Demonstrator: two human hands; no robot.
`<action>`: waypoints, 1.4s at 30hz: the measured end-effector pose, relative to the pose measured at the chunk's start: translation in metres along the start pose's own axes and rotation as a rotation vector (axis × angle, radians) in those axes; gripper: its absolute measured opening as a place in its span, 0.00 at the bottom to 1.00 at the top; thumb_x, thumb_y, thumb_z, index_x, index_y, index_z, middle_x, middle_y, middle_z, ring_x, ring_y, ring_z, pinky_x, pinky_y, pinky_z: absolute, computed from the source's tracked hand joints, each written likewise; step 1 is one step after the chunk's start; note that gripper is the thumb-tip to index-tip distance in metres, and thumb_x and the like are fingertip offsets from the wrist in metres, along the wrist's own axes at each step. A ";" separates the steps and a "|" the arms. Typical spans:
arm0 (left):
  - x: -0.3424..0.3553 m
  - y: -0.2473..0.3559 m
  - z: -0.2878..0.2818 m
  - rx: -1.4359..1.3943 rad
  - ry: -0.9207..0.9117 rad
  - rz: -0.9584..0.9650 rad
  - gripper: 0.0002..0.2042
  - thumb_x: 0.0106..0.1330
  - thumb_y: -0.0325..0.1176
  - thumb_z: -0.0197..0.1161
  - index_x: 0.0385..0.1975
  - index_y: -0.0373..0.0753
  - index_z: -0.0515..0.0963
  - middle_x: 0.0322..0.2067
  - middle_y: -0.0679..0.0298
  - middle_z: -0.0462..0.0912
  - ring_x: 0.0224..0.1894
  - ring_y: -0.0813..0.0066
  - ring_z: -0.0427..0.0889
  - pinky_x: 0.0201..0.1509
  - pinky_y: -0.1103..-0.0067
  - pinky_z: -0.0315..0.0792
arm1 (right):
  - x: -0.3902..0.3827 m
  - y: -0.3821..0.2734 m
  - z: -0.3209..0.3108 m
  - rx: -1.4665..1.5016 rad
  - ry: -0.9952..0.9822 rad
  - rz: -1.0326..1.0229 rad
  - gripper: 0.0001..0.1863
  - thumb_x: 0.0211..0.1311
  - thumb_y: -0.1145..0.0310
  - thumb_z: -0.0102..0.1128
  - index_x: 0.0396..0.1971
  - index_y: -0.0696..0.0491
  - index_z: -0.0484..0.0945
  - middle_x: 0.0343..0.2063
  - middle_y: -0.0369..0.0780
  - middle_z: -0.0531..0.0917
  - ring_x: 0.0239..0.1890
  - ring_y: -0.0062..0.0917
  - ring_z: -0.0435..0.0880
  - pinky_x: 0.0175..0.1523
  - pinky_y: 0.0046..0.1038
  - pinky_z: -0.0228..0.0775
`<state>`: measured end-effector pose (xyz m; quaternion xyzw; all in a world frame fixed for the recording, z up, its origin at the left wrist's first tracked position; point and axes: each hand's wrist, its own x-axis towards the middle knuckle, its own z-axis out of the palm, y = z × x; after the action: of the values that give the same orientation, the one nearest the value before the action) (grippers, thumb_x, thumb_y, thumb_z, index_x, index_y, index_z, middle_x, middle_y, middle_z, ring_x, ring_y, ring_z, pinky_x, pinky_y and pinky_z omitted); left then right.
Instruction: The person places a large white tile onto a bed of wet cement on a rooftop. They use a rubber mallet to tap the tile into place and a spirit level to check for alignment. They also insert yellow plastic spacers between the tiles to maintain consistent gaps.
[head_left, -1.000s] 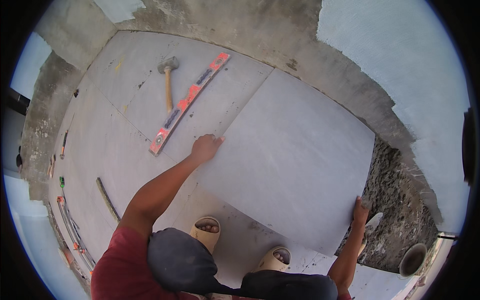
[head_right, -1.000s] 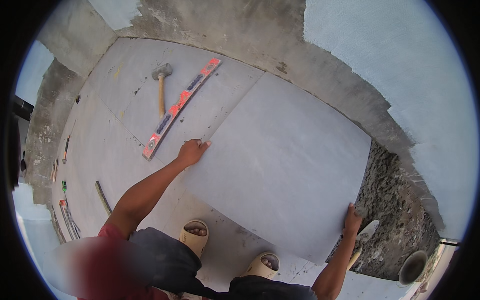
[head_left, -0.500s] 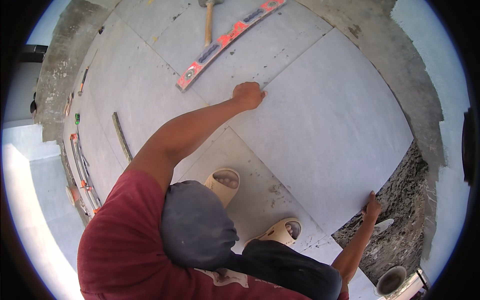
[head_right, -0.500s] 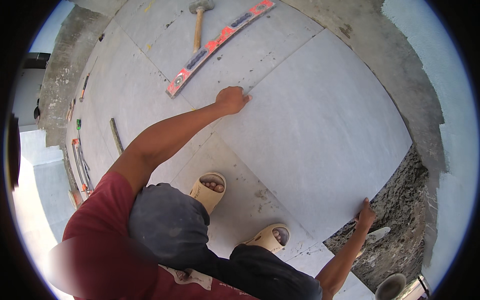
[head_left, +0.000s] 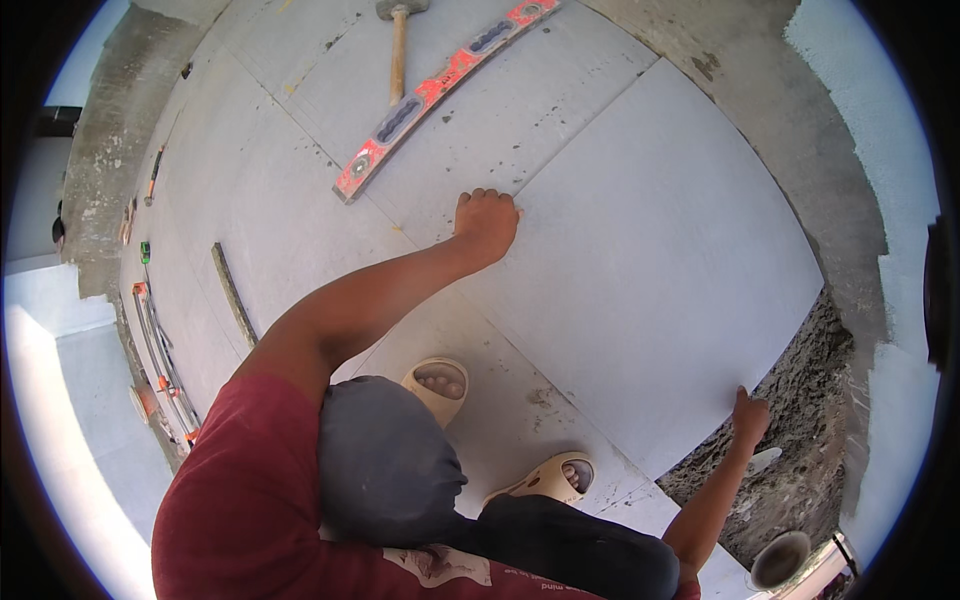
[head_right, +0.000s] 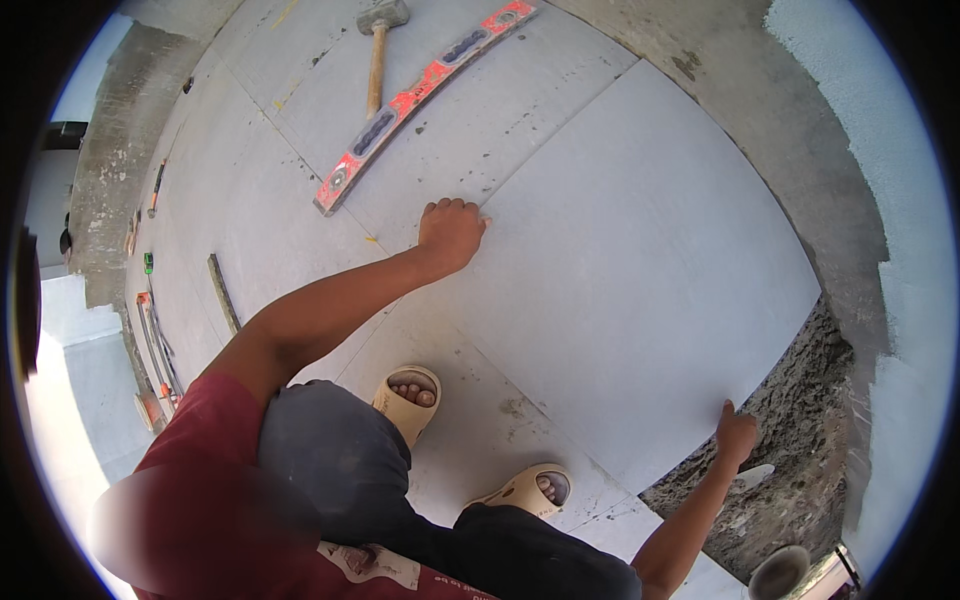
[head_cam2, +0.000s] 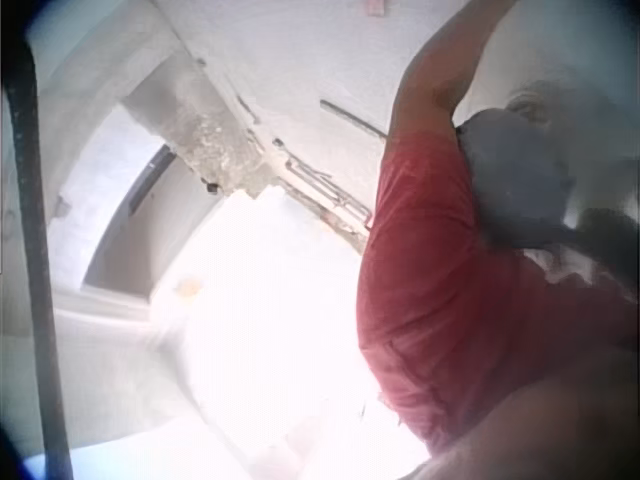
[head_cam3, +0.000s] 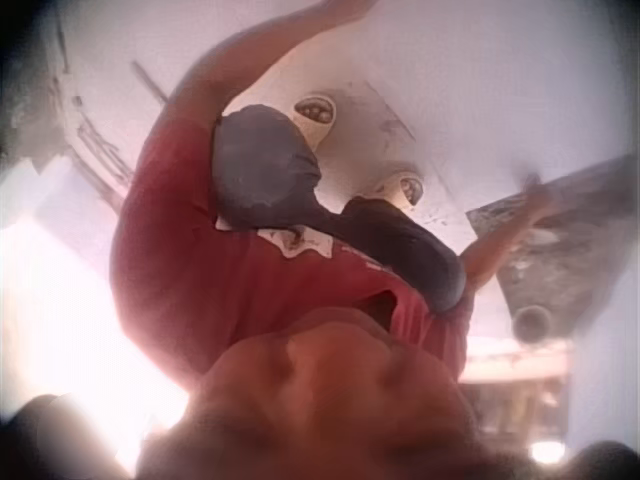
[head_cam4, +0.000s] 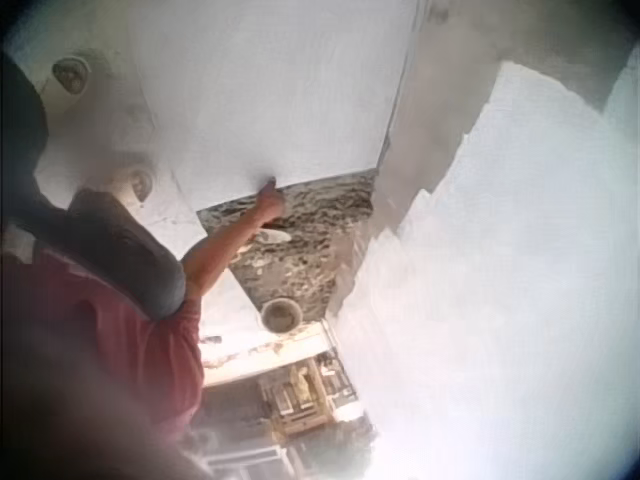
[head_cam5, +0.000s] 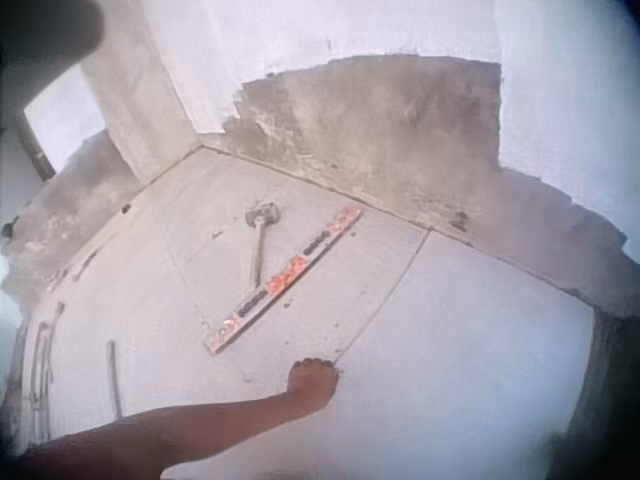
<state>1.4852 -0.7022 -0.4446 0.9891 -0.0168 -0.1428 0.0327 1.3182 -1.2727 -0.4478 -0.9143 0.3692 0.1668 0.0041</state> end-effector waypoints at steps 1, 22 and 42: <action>-0.005 -0.001 0.000 0.026 0.015 -0.022 0.16 0.69 0.43 0.58 0.37 0.34 0.80 0.42 0.54 0.81 0.48 0.58 0.77 0.57 0.61 0.68 | -0.009 -0.028 -0.021 -0.131 0.076 -0.091 0.29 0.65 0.49 0.61 0.42 0.67 0.80 0.36 0.55 0.84 0.38 0.49 0.86 0.41 0.45 0.81; -0.011 0.017 0.022 -0.241 0.046 0.234 0.34 0.76 0.44 0.43 0.72 0.24 0.48 0.75 0.43 0.41 0.78 0.51 0.39 0.80 0.60 0.38 | 0.027 -0.274 -0.011 0.076 0.238 -0.368 0.39 0.74 0.41 0.39 0.74 0.52 0.52 0.74 0.54 0.51 0.76 0.50 0.46 0.76 0.51 0.39; -0.012 0.010 0.027 -0.204 0.144 0.274 0.33 0.76 0.47 0.44 0.69 0.24 0.55 0.74 0.42 0.46 0.77 0.48 0.42 0.79 0.58 0.43 | -0.016 -0.358 0.004 0.120 0.372 -0.535 0.45 0.72 0.39 0.40 0.73 0.61 0.50 0.74 0.54 0.51 0.77 0.48 0.43 0.78 0.50 0.33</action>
<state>1.4662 -0.7137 -0.4664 0.9767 -0.1347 -0.0668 0.1529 1.5481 -1.0012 -0.4881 -0.9917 0.1194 -0.0319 0.0342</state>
